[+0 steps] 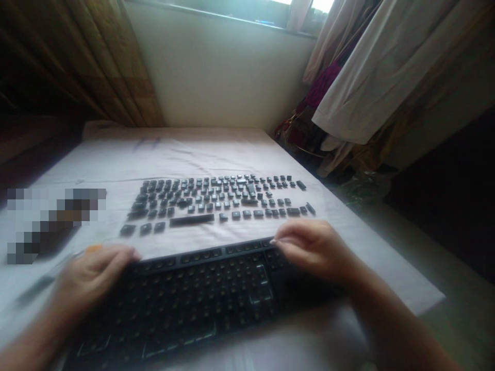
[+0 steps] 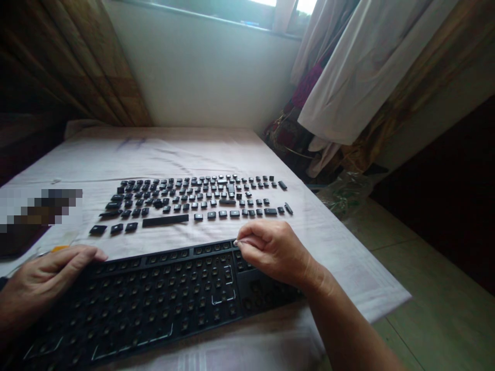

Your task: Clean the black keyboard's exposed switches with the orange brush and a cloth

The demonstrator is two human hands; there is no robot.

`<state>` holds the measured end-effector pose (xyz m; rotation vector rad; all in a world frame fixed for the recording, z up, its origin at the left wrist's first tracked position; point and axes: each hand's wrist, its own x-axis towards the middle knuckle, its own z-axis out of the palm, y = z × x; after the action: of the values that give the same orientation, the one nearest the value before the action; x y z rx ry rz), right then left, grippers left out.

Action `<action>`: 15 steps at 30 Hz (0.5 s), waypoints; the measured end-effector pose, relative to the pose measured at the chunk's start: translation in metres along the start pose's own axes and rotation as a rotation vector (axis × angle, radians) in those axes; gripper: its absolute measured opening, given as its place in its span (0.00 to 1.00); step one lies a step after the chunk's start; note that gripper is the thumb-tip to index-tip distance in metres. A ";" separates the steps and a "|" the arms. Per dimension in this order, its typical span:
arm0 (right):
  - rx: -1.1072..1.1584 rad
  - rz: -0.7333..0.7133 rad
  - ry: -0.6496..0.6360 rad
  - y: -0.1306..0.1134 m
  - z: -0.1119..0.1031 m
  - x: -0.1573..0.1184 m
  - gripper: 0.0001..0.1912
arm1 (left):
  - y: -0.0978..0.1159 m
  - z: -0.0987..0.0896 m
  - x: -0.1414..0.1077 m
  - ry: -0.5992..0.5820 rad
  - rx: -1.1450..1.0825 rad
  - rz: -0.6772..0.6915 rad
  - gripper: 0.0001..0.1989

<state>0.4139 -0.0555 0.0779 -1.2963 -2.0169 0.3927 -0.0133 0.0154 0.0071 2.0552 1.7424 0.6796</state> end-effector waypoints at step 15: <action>0.036 0.014 -0.163 0.011 0.033 0.005 0.07 | 0.003 0.003 -0.008 0.097 -0.077 -0.041 0.20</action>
<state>0.3970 -0.0424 0.0498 -1.2931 -2.1255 0.5549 -0.0103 0.0075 0.0055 1.9591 1.7769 0.8335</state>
